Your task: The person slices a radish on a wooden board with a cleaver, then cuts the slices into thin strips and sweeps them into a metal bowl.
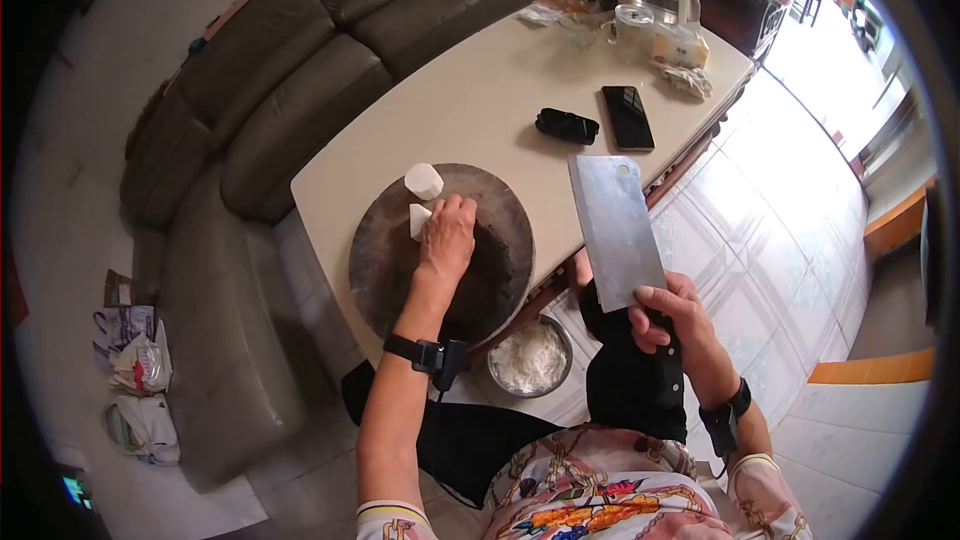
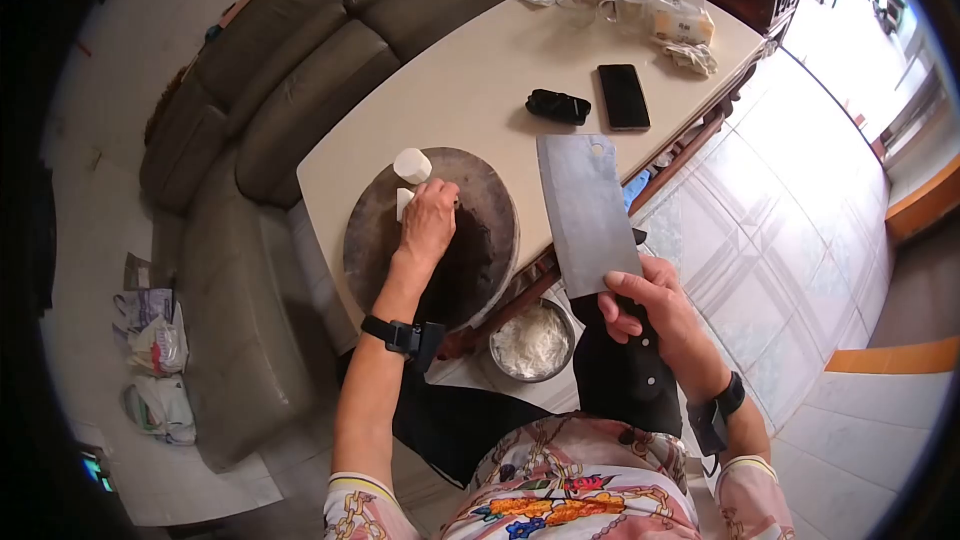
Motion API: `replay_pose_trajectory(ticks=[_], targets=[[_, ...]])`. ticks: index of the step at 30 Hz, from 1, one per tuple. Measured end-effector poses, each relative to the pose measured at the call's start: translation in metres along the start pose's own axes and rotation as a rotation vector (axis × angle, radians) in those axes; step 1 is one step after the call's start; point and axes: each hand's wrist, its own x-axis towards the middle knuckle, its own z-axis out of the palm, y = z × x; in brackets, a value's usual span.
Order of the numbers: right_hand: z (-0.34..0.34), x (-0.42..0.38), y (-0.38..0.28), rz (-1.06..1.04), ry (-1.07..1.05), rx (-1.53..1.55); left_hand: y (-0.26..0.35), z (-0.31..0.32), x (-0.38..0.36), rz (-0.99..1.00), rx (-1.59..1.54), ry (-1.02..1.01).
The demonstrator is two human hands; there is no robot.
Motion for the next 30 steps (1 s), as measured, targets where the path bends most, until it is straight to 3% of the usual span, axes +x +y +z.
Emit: replay_pose_trajectory(ticks=[4,9,12,18,23,30], targets=[[0.007,-0.002,0.01,0.025,-0.056,0.135,0.0,-0.011,-0.013,0.034,-0.055,0.004],[0.002,-0.003,0.017,0.033,-0.141,0.129,0.022,-0.027,-0.058,-0.057,-0.207,0.171],[-0.001,0.0,0.017,0.04,-0.188,0.142,0.035,-0.033,-0.09,-0.011,-0.188,0.259],[0.003,0.005,0.021,0.043,-0.207,0.176,0.059,-0.045,-0.128,-0.058,-0.226,0.158],[0.012,0.007,0.023,0.061,-0.207,0.178,0.055,-0.038,-0.148,-0.271,-0.316,0.276],[0.014,0.013,0.027,0.08,-0.262,0.235,0.046,-0.04,-0.155,-0.188,-0.271,0.238]])
